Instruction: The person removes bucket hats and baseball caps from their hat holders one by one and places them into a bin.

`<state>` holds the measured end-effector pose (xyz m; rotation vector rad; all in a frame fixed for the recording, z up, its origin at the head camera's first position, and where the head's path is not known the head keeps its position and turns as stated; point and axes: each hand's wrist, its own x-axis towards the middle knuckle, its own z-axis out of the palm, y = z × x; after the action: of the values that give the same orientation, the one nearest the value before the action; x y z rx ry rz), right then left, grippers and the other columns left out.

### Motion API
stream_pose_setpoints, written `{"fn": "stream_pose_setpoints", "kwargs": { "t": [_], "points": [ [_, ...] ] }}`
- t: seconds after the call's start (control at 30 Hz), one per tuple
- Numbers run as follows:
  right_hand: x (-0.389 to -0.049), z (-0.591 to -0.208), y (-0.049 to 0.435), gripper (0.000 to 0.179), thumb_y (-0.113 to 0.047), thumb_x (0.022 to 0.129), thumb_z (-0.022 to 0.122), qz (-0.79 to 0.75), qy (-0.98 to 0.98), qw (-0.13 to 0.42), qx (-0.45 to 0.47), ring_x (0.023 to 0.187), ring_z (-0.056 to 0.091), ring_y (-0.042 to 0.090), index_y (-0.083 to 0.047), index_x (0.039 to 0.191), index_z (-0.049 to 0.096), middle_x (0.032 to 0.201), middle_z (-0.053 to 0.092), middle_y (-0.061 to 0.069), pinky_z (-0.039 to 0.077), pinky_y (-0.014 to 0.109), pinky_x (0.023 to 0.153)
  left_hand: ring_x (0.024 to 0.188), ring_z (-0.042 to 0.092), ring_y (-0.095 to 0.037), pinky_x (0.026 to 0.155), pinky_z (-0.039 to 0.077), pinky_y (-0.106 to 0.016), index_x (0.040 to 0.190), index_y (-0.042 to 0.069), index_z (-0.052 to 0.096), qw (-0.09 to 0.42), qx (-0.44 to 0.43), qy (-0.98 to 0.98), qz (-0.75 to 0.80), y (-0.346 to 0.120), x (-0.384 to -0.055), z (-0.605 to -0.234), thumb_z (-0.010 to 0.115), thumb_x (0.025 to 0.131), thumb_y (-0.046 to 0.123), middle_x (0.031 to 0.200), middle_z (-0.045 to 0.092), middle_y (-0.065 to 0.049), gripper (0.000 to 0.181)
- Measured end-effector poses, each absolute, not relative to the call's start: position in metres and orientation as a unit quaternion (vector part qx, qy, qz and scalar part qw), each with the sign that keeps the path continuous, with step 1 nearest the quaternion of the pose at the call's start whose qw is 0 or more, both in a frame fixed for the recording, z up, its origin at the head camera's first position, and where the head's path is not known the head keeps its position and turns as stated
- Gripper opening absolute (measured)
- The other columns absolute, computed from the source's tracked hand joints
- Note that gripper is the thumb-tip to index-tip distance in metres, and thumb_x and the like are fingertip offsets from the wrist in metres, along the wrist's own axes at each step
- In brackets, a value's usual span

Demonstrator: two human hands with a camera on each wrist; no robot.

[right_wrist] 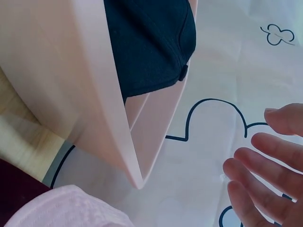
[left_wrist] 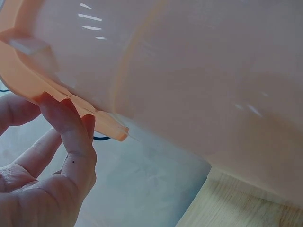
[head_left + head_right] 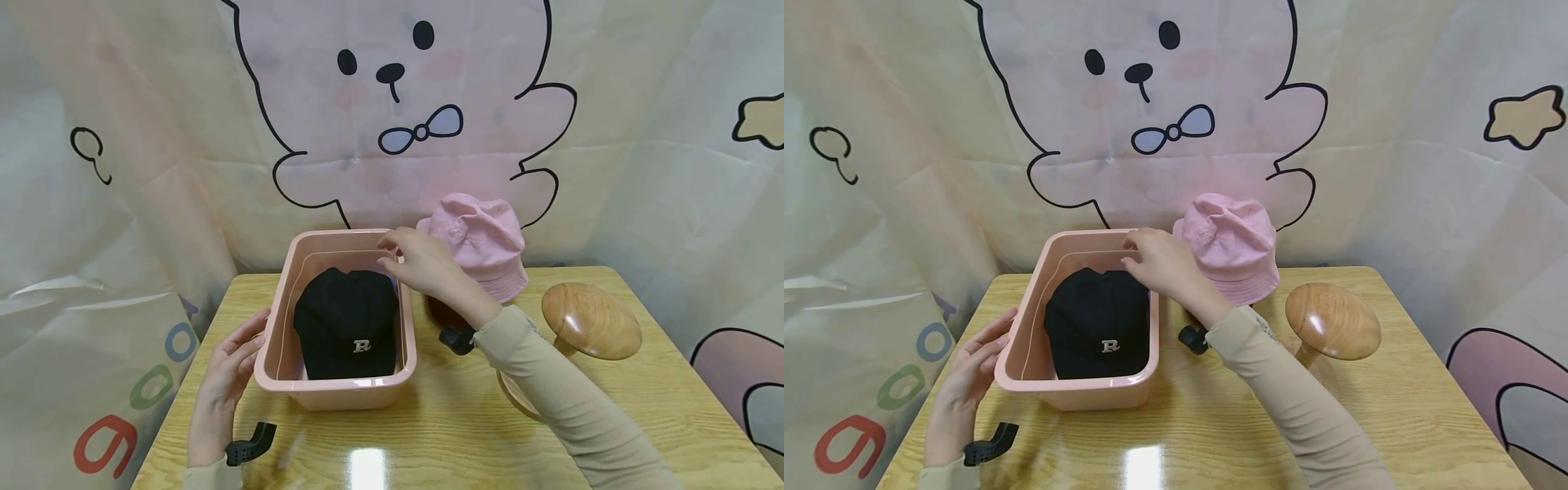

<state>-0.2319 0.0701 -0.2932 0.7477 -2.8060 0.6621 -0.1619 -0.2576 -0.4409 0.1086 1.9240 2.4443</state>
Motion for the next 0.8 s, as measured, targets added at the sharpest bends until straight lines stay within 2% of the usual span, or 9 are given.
{"fn": "stream_pose_setpoints", "kwargs": {
  "t": [0.27,0.63,0.8],
  "points": [
    [-0.230,-0.291,0.080,0.025,-0.023,0.089,0.065,0.207,-0.935,0.142,0.251,0.084,0.061,0.018,-0.011,0.110,0.068,0.102,0.069,0.005,0.051,0.033,0.072,0.110,0.059,-0.003,0.088,0.053,-0.020,0.134,0.017,0.058,0.016,0.031,0.618,0.786,-0.258,-0.162,-0.442,0.049,0.097,0.005,0.116,0.065,0.014,0.040],
    [-0.226,-0.286,0.095,0.026,-0.020,0.088,0.064,0.212,-0.930,0.188,0.236,0.104,0.060,0.024,-0.009,0.112,0.067,0.113,0.068,0.007,0.049,0.040,0.090,0.111,0.059,-0.002,0.088,0.053,-0.019,0.136,0.016,0.056,0.016,0.031,0.617,0.786,-0.259,-0.162,-0.443,0.050,0.097,0.005,0.116,0.065,0.014,0.041],
    [-0.227,-0.286,0.103,0.025,-0.018,0.088,0.063,0.193,-0.928,0.214,0.236,0.105,0.059,0.027,-0.008,0.110,0.068,0.109,0.067,0.008,0.048,0.041,0.091,0.111,0.059,-0.002,0.089,0.052,-0.019,0.136,0.016,0.056,0.017,0.031,0.619,0.785,-0.259,-0.162,-0.442,0.050,0.097,0.005,0.116,0.065,0.014,0.041]
  ]
}}
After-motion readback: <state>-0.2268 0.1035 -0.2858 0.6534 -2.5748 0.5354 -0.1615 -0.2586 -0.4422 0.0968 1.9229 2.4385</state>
